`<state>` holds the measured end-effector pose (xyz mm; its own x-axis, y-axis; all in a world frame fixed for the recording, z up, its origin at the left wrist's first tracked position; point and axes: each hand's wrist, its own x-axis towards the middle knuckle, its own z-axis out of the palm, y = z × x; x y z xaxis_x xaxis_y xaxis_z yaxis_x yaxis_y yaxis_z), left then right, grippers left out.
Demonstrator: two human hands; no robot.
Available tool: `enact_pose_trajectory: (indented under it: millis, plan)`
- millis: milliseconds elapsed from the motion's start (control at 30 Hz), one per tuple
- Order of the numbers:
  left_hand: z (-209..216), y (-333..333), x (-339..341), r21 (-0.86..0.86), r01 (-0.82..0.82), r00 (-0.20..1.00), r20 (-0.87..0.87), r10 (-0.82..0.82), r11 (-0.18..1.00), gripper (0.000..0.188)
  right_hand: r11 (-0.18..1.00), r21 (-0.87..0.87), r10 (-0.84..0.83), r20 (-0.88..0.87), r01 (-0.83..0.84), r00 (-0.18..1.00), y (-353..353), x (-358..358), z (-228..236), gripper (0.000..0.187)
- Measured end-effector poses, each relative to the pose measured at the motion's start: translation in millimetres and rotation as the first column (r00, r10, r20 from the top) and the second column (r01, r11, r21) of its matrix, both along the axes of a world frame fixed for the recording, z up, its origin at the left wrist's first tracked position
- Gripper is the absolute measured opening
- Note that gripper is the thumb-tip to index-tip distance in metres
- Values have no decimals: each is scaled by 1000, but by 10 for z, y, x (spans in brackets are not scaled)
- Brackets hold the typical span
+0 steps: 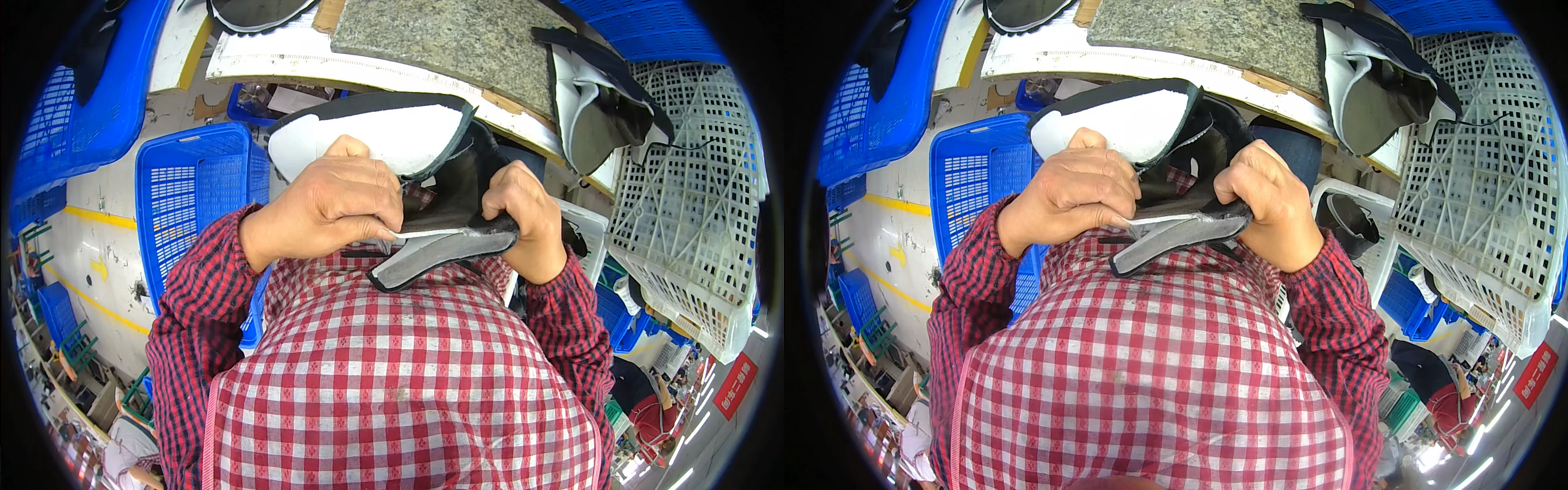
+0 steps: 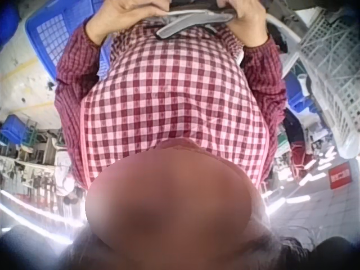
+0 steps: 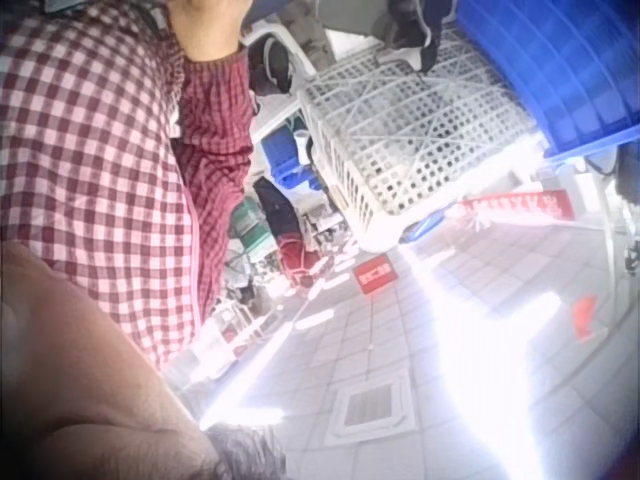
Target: The person repeatedly picks up black shoe uppers from a workbench, turns them over, and inspects the interior and exterior surfaces. They place each piece back on the bench and continue with the next item.
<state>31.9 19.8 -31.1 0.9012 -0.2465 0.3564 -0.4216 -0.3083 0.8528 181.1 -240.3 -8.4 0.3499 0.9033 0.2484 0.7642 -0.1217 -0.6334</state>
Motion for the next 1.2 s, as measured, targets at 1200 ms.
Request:
enact_pose_trajectory:
  millis: [1200]
  plan:
    - [124,-852,382,293,-111,993,-7,119,950,69,985,-116,-76,361,125,929,-336,-236,58,20]
